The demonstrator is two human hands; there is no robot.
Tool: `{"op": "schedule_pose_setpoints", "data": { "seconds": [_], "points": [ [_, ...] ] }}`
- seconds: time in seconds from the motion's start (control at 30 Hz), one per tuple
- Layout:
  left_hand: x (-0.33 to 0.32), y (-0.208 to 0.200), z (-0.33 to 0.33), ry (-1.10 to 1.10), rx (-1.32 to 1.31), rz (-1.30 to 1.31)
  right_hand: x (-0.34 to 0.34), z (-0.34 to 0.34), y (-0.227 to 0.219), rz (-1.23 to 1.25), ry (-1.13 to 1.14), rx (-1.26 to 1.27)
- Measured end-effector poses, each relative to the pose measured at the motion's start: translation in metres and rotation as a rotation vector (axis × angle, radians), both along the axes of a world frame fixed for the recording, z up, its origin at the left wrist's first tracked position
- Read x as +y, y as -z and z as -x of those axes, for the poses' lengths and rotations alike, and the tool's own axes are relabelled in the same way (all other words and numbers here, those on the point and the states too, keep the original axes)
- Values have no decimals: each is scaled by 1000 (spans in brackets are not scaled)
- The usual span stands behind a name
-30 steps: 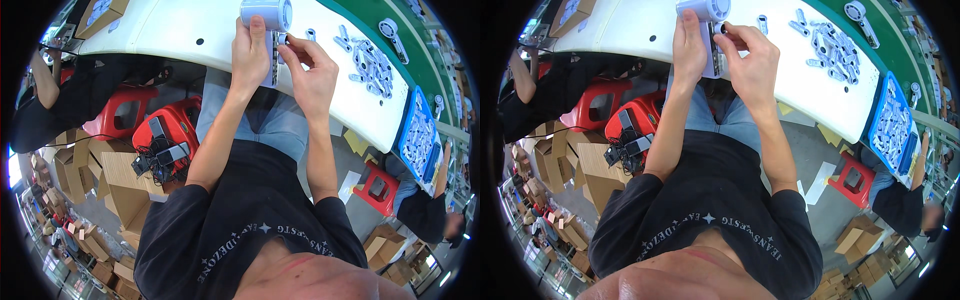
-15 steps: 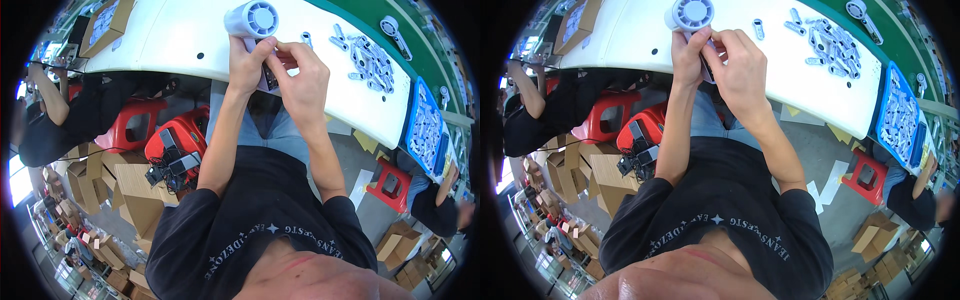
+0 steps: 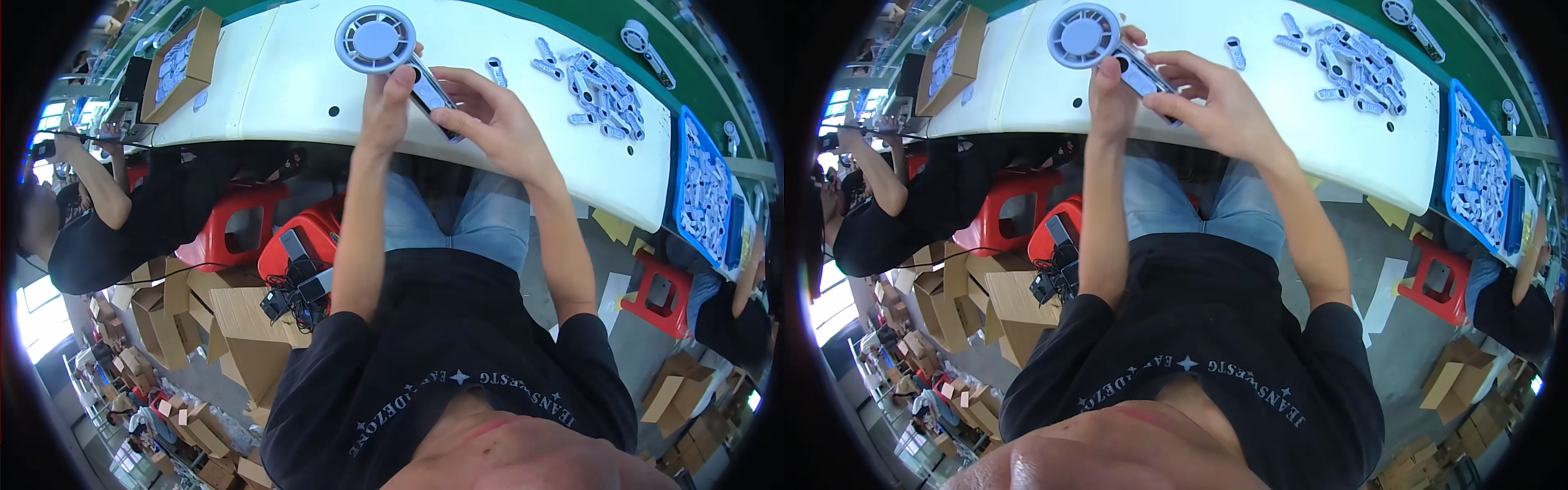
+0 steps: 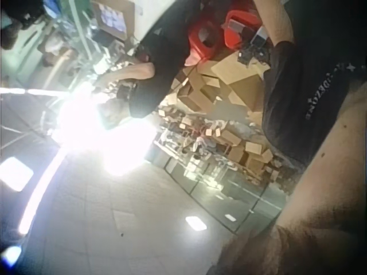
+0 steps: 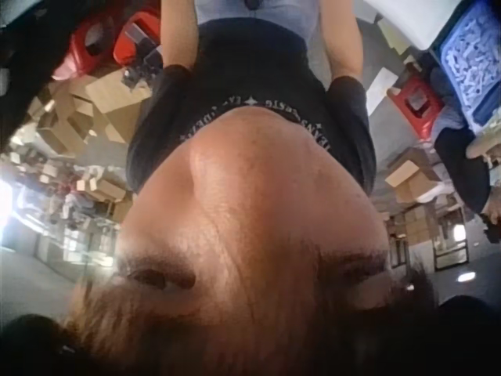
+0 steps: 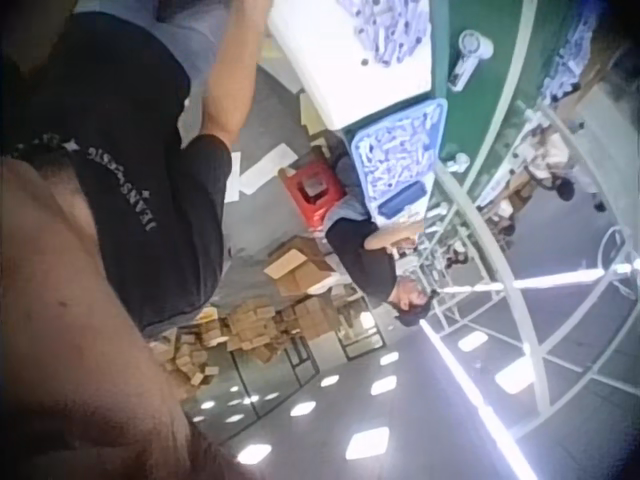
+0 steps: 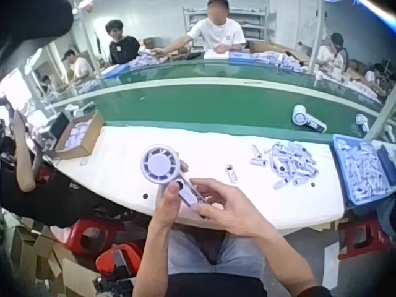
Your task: Assembling small handheld electronic fans by inserting batteries and closing the plastic housings.
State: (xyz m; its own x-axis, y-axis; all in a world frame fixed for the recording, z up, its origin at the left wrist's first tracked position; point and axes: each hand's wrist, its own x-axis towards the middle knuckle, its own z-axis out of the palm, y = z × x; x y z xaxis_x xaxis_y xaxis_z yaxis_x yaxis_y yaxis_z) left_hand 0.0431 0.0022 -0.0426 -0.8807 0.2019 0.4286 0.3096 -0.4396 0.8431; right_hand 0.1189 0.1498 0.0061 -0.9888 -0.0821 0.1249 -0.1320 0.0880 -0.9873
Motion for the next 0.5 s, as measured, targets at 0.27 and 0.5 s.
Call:
{"op": "schedule_pose_setpoints", "data": {
  "seconds": [0.27, 0.5],
  "points": [
    [-56, -58, -15, -457, 449, 1324, 33, 16, 25, -782, 77, 437],
    [-32, -15, 34, -259, 1252, 1199, 20, 30, 39, -836, -33, 570]
  ]
}}
